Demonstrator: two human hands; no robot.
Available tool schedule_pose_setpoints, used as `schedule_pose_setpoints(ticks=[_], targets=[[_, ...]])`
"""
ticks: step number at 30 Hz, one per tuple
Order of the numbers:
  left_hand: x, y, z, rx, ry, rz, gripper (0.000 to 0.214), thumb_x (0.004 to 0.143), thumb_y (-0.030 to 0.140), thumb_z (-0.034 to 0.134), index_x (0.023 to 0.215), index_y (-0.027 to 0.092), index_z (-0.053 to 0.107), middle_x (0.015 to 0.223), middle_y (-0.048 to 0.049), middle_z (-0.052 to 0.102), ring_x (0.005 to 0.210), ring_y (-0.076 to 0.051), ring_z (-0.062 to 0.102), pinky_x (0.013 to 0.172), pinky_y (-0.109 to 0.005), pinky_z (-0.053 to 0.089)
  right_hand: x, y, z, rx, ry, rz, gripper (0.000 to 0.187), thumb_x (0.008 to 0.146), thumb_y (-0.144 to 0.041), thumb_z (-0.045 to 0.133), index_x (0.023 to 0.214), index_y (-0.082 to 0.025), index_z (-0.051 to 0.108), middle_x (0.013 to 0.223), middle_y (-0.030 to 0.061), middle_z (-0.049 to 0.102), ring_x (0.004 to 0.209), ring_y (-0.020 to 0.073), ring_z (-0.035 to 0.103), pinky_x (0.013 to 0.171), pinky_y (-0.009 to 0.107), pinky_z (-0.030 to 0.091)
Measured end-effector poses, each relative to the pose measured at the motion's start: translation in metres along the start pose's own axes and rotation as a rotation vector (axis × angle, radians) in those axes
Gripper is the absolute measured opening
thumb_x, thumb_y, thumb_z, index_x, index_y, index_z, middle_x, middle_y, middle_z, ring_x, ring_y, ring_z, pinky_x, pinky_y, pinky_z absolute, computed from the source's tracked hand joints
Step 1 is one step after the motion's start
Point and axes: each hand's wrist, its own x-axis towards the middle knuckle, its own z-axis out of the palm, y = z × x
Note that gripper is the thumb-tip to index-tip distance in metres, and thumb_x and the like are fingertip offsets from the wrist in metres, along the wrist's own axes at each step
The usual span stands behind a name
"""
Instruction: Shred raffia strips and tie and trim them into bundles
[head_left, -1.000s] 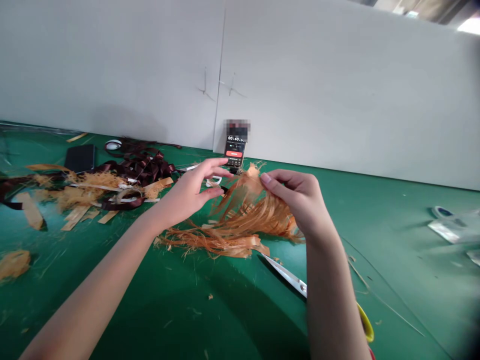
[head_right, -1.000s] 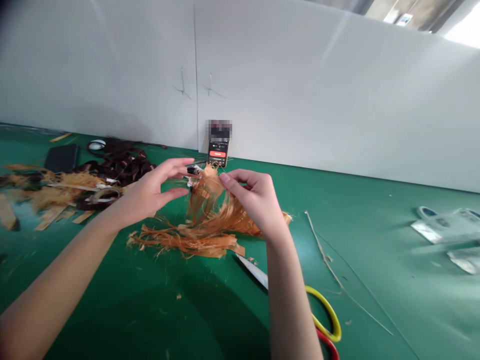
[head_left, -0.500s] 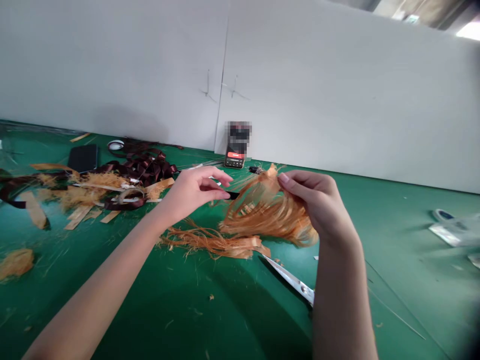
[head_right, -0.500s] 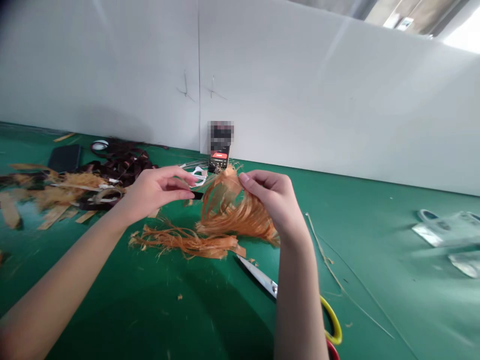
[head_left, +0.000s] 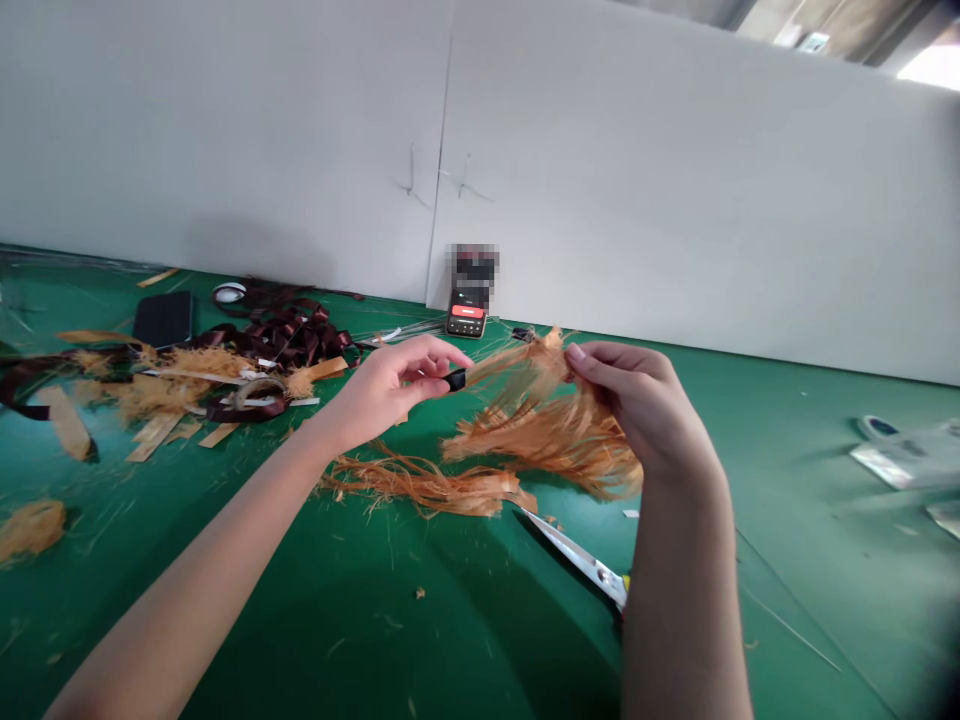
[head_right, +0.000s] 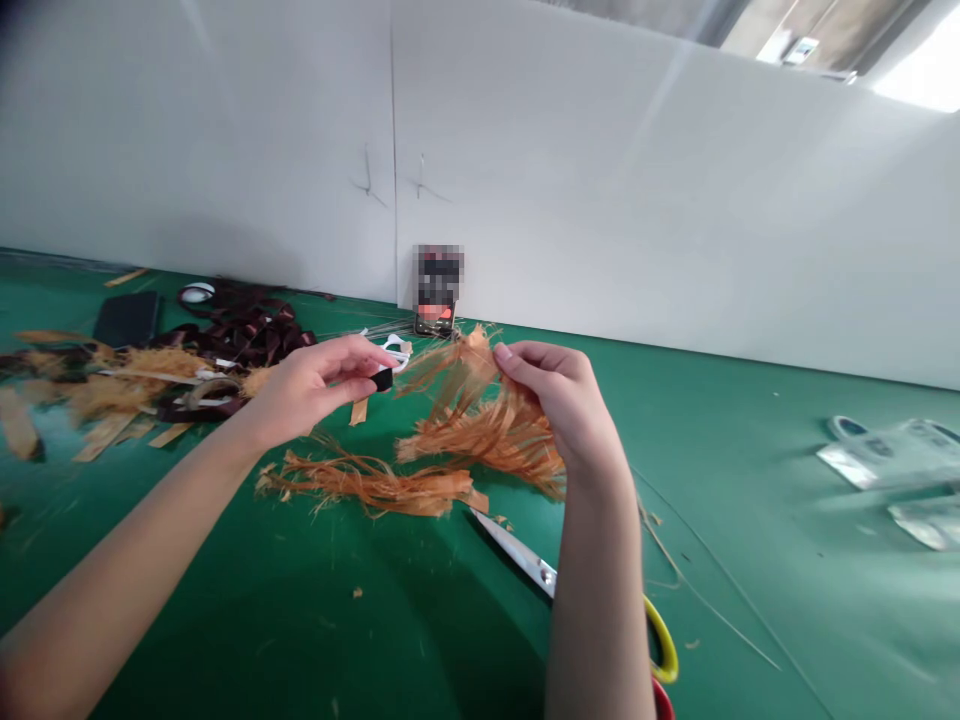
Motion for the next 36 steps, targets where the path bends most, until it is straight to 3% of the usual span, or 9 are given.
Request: schedule_pose_setpoints(ticks=[4, 9, 14, 18, 22, 27, 32, 36], targets=[[0.001, -0.002, 0.000, 0.031, -0.064, 0.069, 0.019, 0.089, 0.015, 0.052, 0.099, 0.024, 0.066, 0.095, -0.0020, 0.062, 0.084, -0.011, 0.060, 0.075, -0.024, 0.051, 0.001, -0.001, -0.002, 0.000, 0.011, 0.010, 0.023, 0.071, -0.038, 0.076, 0.064, -0.018, 0.069, 0.053, -0.0028, 0.050, 0.045, 0.0044, 0.039, 0.043, 0.020, 0.025], [0.002, -0.004, 0.001, 0.006, -0.016, 0.035, 0.007, 0.087, 0.021, 0.058, 0.087, 0.020, 0.065, 0.093, -0.0034, 0.060, 0.088, -0.014, 0.060, 0.077, -0.028, 0.051, 0.001, -0.001, -0.004, -0.052, 0.033, 0.014, 0.024, 0.071, -0.039, 0.075, 0.064, -0.017, 0.069, 0.052, -0.0034, 0.047, 0.044, 0.0038, 0.036, 0.041, 0.020, 0.023], [0.001, -0.013, -0.001, -0.040, 0.009, 0.081, 0.007, 0.086, 0.025, 0.061, 0.083, 0.021, 0.067, 0.116, -0.0066, 0.055, 0.103, -0.019, 0.059, 0.086, -0.038, 0.050, 0.003, 0.002, -0.005, -0.080, 0.070, 0.033, 0.026, 0.068, -0.041, 0.076, 0.065, -0.017, 0.069, 0.051, -0.0036, 0.047, 0.043, 0.0040, 0.035, 0.041, 0.020, 0.023], [-0.004, -0.023, -0.008, -0.092, -0.024, 0.094, 0.005, 0.084, 0.023, 0.064, 0.081, 0.022, 0.068, 0.120, -0.0058, 0.054, 0.109, -0.020, 0.056, 0.095, -0.041, 0.045, 0.004, 0.001, -0.006, -0.099, 0.135, 0.042, 0.026, 0.064, -0.042, 0.077, 0.065, -0.017, 0.069, 0.050, -0.0034, 0.047, 0.042, 0.0055, 0.036, 0.040, 0.021, 0.025], [-0.014, -0.031, -0.016, -0.080, -0.026, 0.010, 0.006, 0.082, 0.025, 0.066, 0.078, 0.023, 0.070, 0.121, -0.0049, 0.054, 0.101, -0.019, 0.057, 0.094, -0.043, 0.045, 0.008, 0.006, -0.008, -0.156, 0.240, 0.000, 0.025, 0.063, -0.043, 0.075, 0.064, -0.019, 0.070, 0.054, -0.0006, 0.054, 0.047, 0.0103, 0.044, 0.044, 0.025, 0.032], [-0.028, -0.037, -0.034, -0.067, -0.104, -0.106, 0.014, 0.080, 0.035, 0.068, 0.075, 0.022, 0.071, 0.115, -0.0074, 0.059, 0.105, -0.022, 0.057, 0.093, -0.041, 0.047, 0.022, 0.021, -0.017, -0.451, 0.393, -0.101, 0.026, 0.069, -0.044, 0.068, 0.064, -0.018, 0.068, 0.053, -0.0015, 0.052, 0.046, 0.0099, 0.038, 0.046, 0.026, 0.029], [-0.040, -0.043, -0.063, 0.137, -0.216, -0.355, 0.021, 0.079, 0.042, 0.064, 0.077, 0.022, 0.069, 0.089, -0.0050, 0.069, 0.082, -0.019, 0.063, 0.079, -0.036, 0.051, 0.021, 0.018, -0.019, -0.708, 0.471, -0.038, 0.026, 0.075, -0.040, 0.062, 0.070, -0.016, 0.068, 0.058, 0.0022, 0.057, 0.053, 0.0132, 0.044, 0.057, 0.030, 0.035], [-0.051, -0.053, -0.091, 0.297, -0.223, -0.543, 0.021, 0.074, 0.042, 0.064, 0.079, 0.023, 0.071, 0.085, -0.0053, 0.074, 0.081, -0.022, 0.066, 0.077, -0.034, 0.051, 0.015, 0.008, -0.019, -0.792, 0.541, 0.029, 0.020, 0.074, -0.034, 0.061, 0.067, -0.016, 0.066, 0.053, 0.0034, 0.051, 0.054, 0.0154, 0.041, 0.060, 0.034, 0.034]])
